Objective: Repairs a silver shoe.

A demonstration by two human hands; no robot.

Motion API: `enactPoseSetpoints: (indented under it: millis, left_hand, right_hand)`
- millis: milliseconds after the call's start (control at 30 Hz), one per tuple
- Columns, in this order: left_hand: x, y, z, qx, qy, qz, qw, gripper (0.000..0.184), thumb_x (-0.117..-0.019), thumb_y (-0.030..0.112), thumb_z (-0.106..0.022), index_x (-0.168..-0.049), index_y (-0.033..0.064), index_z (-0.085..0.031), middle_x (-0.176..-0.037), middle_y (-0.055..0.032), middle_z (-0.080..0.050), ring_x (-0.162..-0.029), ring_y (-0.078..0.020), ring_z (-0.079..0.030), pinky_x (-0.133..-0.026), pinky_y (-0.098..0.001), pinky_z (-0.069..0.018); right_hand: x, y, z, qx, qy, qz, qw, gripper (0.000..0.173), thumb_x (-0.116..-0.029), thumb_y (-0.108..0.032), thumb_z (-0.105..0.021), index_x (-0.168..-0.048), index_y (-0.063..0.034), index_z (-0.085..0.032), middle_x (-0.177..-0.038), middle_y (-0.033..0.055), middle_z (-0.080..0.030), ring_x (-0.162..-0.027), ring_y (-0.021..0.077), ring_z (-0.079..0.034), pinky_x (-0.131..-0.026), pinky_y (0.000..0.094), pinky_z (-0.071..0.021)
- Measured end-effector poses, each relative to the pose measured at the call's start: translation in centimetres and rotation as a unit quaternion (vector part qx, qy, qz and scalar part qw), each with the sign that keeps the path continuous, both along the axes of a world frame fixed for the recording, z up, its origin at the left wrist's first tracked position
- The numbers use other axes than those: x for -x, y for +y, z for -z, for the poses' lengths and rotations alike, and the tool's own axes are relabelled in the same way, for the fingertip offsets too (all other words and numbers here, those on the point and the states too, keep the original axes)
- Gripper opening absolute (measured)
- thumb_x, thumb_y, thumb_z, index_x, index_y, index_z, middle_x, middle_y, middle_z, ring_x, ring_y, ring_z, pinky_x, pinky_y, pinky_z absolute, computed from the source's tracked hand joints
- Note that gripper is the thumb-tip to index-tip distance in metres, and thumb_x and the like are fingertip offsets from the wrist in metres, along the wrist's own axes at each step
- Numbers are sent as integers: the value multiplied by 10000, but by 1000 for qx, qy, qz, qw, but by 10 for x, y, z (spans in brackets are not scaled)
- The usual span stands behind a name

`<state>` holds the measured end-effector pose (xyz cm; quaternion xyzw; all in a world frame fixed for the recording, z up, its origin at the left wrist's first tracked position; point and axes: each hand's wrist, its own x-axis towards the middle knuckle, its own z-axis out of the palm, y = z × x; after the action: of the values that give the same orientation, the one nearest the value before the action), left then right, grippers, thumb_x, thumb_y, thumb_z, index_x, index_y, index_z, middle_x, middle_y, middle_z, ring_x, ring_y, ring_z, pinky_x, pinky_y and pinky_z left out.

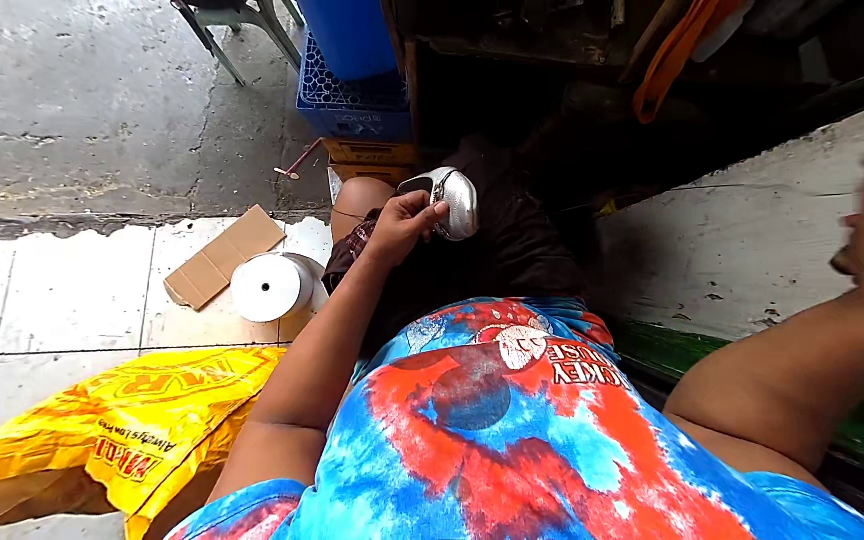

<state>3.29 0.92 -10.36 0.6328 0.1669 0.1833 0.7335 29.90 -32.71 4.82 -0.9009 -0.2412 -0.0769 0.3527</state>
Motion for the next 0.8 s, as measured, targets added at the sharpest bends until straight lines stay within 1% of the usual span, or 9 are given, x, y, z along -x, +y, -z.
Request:
enactPoseSetpoints:
  millis: [33,67,200,300,400,467,567,667,800]
  left_hand:
    - [-2,-4,-2,1,-4,1,1000,129,-978,133,-617,-851,147,-635,-660,115,-611,-543,27,-541,-537,-164,-487]
    - [-5,-9,-4,1,-10,3,1000,120,-974,130,-621,-855,140,-640,-664,113,-615,-544,30,-541,-532,-162,-482]
    - [-15,-25,-11,-4,-27,18,999,119,-983,145,-630,-865,135,-646,-680,114,-619,-555,31,-545,-534,-155,-477]
    - [-12,-25,-15,-11,-17,18,1000,107,-992,156,-623,-887,150,-645,-700,119,-633,-574,29,-565,-547,-160,-497]
    - [-4,-15,-13,-87,8,13,996,126,-989,205,-633,-875,153,-621,-689,138,-605,-585,48,-551,-568,-152,-486]
    - [2,-4,-10,-211,28,19,977,198,-985,255,-639,-861,102,-616,-721,117,-576,-638,61,-531,-616,-144,-461]
    - [10,12,-7,-383,25,37,923,372,-965,322,-667,-769,9,-627,-756,-26,-564,-695,-39,-520,-659,-196,-439]
    - [18,21,-8,-420,6,60,906,422,-966,321,-685,-697,9,-593,-715,-41,-538,-701,-64,-511,-660,-204,-417]
    - [29,29,-8,-434,9,75,898,409,-1007,260,-638,-704,-14,-615,-727,-83,-576,-733,-115,-567,-709,-263,-467]
  right_hand:
    - [11,11,-1,68,2,-64,996,500,-1041,-159,-461,-1500,40,-468,-1415,315,-542,-1234,399,-596,-1027,550,-482]
    - [30,30,-3,95,-2,-120,988,496,-1031,-132,-455,-1498,37,-473,-1438,324,-521,-1283,444,-563,-1054,591,-458]
    - [97,102,24,-1,6,-311,950,429,-998,-203,-567,-1347,39,-627,-1349,207,-641,-1178,260,-665,-931,403,-580]
    - [119,134,62,-61,80,-346,933,573,-947,-326,-692,-1368,55,-611,-1287,208,-673,-1129,270,-686,-965,433,-571]
    - [130,145,77,-45,113,-333,935,593,-943,-388,-707,-1370,15,-623,-1121,158,-725,-974,238,-716,-861,421,-594]
    - [135,146,77,-27,100,-315,943,513,-920,-383,-727,-1253,4,-682,-902,124,-725,-745,224,-686,-683,416,-575]
    - [137,146,75,5,81,-294,952,408,-907,-410,-734,-980,-10,-698,-721,102,-644,-594,232,-606,-547,419,-499]
    - [137,147,76,9,51,-307,950,478,-908,-455,-709,-707,-36,-597,-602,80,-536,-542,229,-544,-492,404,-415]
    - [135,150,78,8,41,-309,950,543,-911,-492,-683,-620,-64,-520,-546,52,-467,-506,205,-490,-474,384,-365]
